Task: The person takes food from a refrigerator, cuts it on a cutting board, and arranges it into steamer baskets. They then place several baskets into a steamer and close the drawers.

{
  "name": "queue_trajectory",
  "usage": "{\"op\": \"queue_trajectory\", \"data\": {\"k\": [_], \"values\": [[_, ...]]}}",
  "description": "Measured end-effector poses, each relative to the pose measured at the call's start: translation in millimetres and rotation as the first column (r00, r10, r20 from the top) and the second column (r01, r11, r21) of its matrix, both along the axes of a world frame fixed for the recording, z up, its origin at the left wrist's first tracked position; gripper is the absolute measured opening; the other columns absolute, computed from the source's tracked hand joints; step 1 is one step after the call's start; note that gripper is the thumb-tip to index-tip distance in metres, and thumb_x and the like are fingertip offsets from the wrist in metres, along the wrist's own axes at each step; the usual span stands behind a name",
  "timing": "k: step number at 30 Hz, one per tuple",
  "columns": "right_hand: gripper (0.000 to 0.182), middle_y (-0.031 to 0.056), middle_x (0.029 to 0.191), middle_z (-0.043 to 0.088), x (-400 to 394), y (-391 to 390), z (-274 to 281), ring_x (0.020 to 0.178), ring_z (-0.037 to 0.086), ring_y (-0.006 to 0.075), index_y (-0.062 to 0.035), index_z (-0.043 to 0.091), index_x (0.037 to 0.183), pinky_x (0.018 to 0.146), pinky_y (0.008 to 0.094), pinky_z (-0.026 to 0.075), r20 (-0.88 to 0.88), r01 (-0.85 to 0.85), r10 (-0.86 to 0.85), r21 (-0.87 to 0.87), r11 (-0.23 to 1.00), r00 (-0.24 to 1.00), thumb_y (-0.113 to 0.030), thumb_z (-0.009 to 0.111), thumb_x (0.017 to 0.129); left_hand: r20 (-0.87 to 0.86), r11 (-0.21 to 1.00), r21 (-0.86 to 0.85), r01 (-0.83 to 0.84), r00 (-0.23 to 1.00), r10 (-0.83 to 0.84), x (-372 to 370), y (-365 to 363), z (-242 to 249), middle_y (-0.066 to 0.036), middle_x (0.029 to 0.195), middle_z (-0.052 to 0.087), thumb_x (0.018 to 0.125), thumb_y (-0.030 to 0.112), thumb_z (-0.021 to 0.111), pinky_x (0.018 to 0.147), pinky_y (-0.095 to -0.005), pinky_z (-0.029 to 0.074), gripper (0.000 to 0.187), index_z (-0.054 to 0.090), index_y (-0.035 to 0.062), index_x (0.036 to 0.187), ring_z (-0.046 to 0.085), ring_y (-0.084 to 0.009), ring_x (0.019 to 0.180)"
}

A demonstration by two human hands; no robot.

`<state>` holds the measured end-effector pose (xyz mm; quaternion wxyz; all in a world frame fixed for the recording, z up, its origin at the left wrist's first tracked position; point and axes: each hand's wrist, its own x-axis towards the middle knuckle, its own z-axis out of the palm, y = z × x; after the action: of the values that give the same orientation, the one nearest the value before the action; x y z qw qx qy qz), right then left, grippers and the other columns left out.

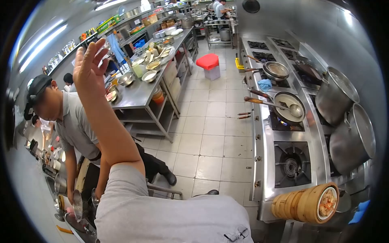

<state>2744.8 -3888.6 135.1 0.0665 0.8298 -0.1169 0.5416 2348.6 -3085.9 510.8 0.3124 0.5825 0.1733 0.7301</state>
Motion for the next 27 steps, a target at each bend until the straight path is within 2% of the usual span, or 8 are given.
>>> {"op": "queue_trajectory", "data": {"k": [5,9,12,14,17,21,23,27], "values": [[0.067,0.0241,0.137,0.061,17.2,-67.6,-12.5,0.129,0.058,0.0409,0.0025,0.06,0.139,0.109,0.0505,0.048,0.006,-0.087,0.088,-0.105,0.991,0.996,-0.048,0.076,0.098,-0.128,0.912,0.118,0.393,0.917,-0.379,40.8,-17.1,-27.4,-0.021,0.131,0.073,0.105,0.021,0.069,0.088,-0.0292,0.056,0.083,0.02,-0.0044,0.167,0.074,-0.0194,0.103],[0.06,0.0205,0.143,0.06,-22.3,-13.0,37.8,0.135,0.054,0.0392,-0.0014,0.057,0.145,0.115,0.0476,0.044,-0.048,-0.185,0.208,0.292,0.938,0.977,-0.023,0.081,0.094,-0.514,0.865,-0.035,0.5,0.734,-0.444,119.2,-52.0,-61.5,-0.012,0.122,0.071,0.101,0.035,0.073,0.098,-0.0331,0.053,0.082,0.037,-0.0026,0.164,0.066,-0.0159,0.112],[0.051,0.0185,0.141,0.061,-36.8,-13.1,66.5,0.135,0.053,0.038,-0.0055,0.061,0.14,0.114,0.047,0.044,-0.243,0.025,0.043,0.27,0.962,0.969,-0.023,0.076,0.095,-0.768,0.534,-0.184,0.825,0.218,-0.602,183.5,-72.3,-108.4,-0.016,0.151,0.058,0.091,0.031,0.084,0.105,-0.0384,0.046,0.094,0.035,0.001,0.166,0.06,-0.0261,0.127],[0.039,0.0185,0.137,0.064,-37.6,-43.2,52.0,0.133,0.056,0.0385,-0.0062,0.065,0.135,0.113,0.0476,0.046,-0.191,-0.054,0.099,0.228,0.972,0.977,-0.016,0.07,0.097,-0.89,0.52,-0.41,0.749,-0.203,-0.409,223.2,-104.0,-120.5,-0.018,0.151,0.06,0.083,0.023,0.089,0.111,-0.0457,0.044,0.098,0.038,0.0069,0.166,0.058,-0.0302,0.135],[0.019,0.0094,0.119,0.069,-44.5,-40.9,68.4,0.121,0.06,0.0334,-0.0109,0.07,0.116,0.103,0.0456,0.051,-0.247,-0.009,0.098,0.338,0.941,0.964,-0.014,0.069,0.097,-0.828,0.476,-0.56,0.677,-0.44,-0.348,293.0,-162.3,-169.2,-0.019,0.148,0.062,0.083,0.023,0.089,0.11,-0.0482,0.045,0.098,0.039,0.0081,0.165,0.059,-0.0316,0.135],[0.016,0.0094,0.112,0.07,-79.4,-24.6,83.1,0.115,0.062,0.0353,-0.0105,0.07,0.112,0.105,0.0465,0.05,-0.308,0.072,0.053,0.381,0.922,0.95,-0.011,0.068,0.096,-0.933,0.27,-0.358,0.894,-0.328,-0.15,349.1,-218.9,-196.8,-0.019,0.155,0.057,0.085,0.018,0.089,0.108,-0.052,0.048,0.093,0.042,0.0145,0.165,0.056,-0.0341,0.14],[0.012,0.0101,0.105,0.07,-116.4,-1.2,87.0,0.108,0.063,0.0348,-0.0093,0.07,0.108,0.102,0.0462,0.051,-0.304,0.045,0.091,0.415,0.909,0.948,-0.01,0.068,0.096,-0.903,0.203,-0.337,0.919,-0.255,-0.346,359.9,-260.8,-199.6,-0.01,0.158,0.054,0.086,0.016,0.087,0.105,-0.042,0.048,0.091,0.042,0.0167,0.165,0.054,-0.0278,0.138],[0.009,0.0082,0.099,0.068,-203.6,49.8,96.0,0.1,0.062,0.0335,-0.0085,0.072,0.101,0.086,0.045,0.052,-0.223,-0.018,0.11,0.377,0.926,0.969,-0.012,0.071,0.092,-0.83,0.131,-0.232,0.964,-0.126,-0.544,382.8,-302.2,-229.6,-0.014,0.17,0.037,0.089,0.016,0.086,0.106,-0.0463,0.051,0.084,0.045,0.0128,0.161,0.047,-0.03,0.149]]}}
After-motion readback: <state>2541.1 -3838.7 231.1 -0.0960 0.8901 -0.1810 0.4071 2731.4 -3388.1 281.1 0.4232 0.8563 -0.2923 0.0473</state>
